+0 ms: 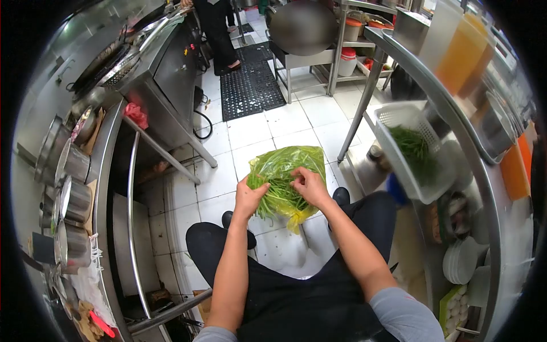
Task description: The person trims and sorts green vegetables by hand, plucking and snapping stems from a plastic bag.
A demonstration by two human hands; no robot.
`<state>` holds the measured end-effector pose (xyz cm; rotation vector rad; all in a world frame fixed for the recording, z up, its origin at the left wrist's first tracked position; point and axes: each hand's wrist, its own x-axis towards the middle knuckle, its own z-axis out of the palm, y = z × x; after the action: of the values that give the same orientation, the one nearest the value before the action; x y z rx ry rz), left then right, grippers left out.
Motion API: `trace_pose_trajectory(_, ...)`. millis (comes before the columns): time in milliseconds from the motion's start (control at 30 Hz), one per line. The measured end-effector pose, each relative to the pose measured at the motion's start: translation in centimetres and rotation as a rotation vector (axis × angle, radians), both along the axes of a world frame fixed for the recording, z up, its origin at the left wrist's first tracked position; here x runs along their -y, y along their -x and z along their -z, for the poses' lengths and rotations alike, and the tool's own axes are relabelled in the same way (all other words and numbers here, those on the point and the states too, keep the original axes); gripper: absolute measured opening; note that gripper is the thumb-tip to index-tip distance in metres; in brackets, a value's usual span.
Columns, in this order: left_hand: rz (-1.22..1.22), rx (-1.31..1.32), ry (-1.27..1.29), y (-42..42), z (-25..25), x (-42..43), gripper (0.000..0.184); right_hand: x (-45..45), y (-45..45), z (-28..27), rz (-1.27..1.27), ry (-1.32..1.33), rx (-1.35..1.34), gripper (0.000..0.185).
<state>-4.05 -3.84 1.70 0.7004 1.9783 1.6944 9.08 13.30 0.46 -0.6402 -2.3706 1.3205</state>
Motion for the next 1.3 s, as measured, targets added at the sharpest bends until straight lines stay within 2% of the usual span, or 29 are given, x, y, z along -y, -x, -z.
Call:
trace_pose_trajectory(67, 0.005, -0.011, -0.016, -0.5, 0.0, -0.2, 0.021, -0.6, 0.2, 1.6, -0.008, -0.024, -0.017, 0.018)
trace_pose_trajectory(133, -0.008, -0.030, -0.006, -1.3, -0.7, -0.4, 0.023, -0.2, 0.6, 0.6, -0.023, -0.046, -0.032, 0.018)
trace_pose_trajectory(200, -0.001, -0.005, -0.027, -1.7, -0.4, -0.7, 0.024, 0.3, 0.3, -0.7, -0.082, 0.163, -0.029, 0.016)
trace_pose_trajectory(267, 0.081, -0.048, -0.049, -2.0, -0.5, -1.1, 0.023, 1.2, 0.4, -0.7, -0.086, 0.220, -0.076, 0.014)
trace_pose_trajectory(333, 0.110, -0.146, 0.001, -1.9, -0.1, -1.2, 0.024, 1.7, 0.5, -0.5, -0.089, 0.185, -0.133, 0.012)
trace_pose_trajectory(400, 0.090, -0.305, 0.154, -1.9, 0.1, -1.2, 0.027, 2.0, 0.4, -0.9, -0.123, 0.186, -0.129, 0.013)
trace_pose_trajectory(467, 0.093, -0.290, 0.159, -1.8, -0.2, -1.0, 0.029, 2.1, 0.3, -1.8, -0.166, 0.187, -0.127, 0.013)
trace_pose_trajectory(533, 0.095, -0.279, 0.162, -1.7, -0.9, -0.9, 0.033, 2.0, 0.2, -2.4, -0.152, -0.112, -0.152, 0.013)
trace_pose_trajectory(567, 0.097, -0.313, 0.173, -1.7, -1.2, -0.8, 0.032, 2.0, 0.2, -2.4, -0.151, -0.110, -0.150, 0.013)
trace_pose_trajectory(633, 0.105, -0.345, 0.184, -1.7, -1.0, -0.9, 0.031, 1.9, 0.1, -2.3, -0.174, -0.307, -0.035, 0.013)
trace_pose_trajectory(667, 0.123, -0.364, 0.176, -1.6, -0.6, -0.9, 0.029, 2.1, 0.1, -1.9, -0.170, -0.305, -0.033, 0.013)
trace_pose_trajectory(733, 0.146, -0.384, 0.169, -1.7, -0.7, -1.0, 0.028, 2.6, 0.5, -1.1, -0.010, -0.306, -0.112, 0.015)
trace_pose_trajectory(767, 0.142, -0.227, 0.145, -1.7, -0.7, -1.1, 0.026, 2.7, 0.7, -0.7, -0.008, -0.306, -0.112, 0.015)
trace_pose_trajectory(800, 0.135, -0.070, 0.120, -1.7, -0.9, -1.2, 0.024, 2.8, 0.8, -0.6, 0.104, -0.111, -0.140, 0.015)
trace_pose_trajectory(833, 0.135, -0.070, 0.118, -1.6, -0.8, -1.1, 0.024, 2.7, 1.0, -0.5, 0.214, 0.085, -0.167, 0.015)
trace_pose_trajectory(900, 0.134, 0.138, -0.042, -1.2, -0.6, -0.6, 0.019, 1.0, 0.7, -0.3, 0.167, 0.090, -0.127, 0.015)
trace_pose_trajectory(933, 0.134, 0.138, -0.045, -1.3, -0.9, -0.4, 0.019, 0.0, 0.4, -0.1, 0.123, 0.100, -0.087, 0.015)
trace_pose_trajectory(1000, 0.081, 0.348, -0.225, -1.2, -1.6, -0.1, 0.021, -0.3, -0.1, 0.3, 0.028, 0.062, -0.104, 0.018)
trace_pose_trajectory(1067, 0.090, 0.349, -0.212, -0.6, -1.3, 0.1, 0.019, -0.3, -0.3, 0.3, -0.190, 0.251, 0.030, 0.019)
trace_pose_trajectory(1100, 0.075, 0.406, -0.246, -0.6, -1.6, 0.2, 0.020, 0.2, -0.1, 0.4, -0.276, 0.344, -0.035, 0.021)
trace_pose_trajectory(1167, 0.054, 0.471, -0.304, -0.5, -1.6, 0.2, 0.020, 0.6, 0.0, 0.3, -0.302, 0.377, 0.013, 0.021)
trace_pose_trajectory(1300, 0.040, 0.408, -0.294, -0.2, -1.7, 0.5, 0.020, 0.9, 0.3, 0.7, -0.335, 0.385, 0.035, 0.020)
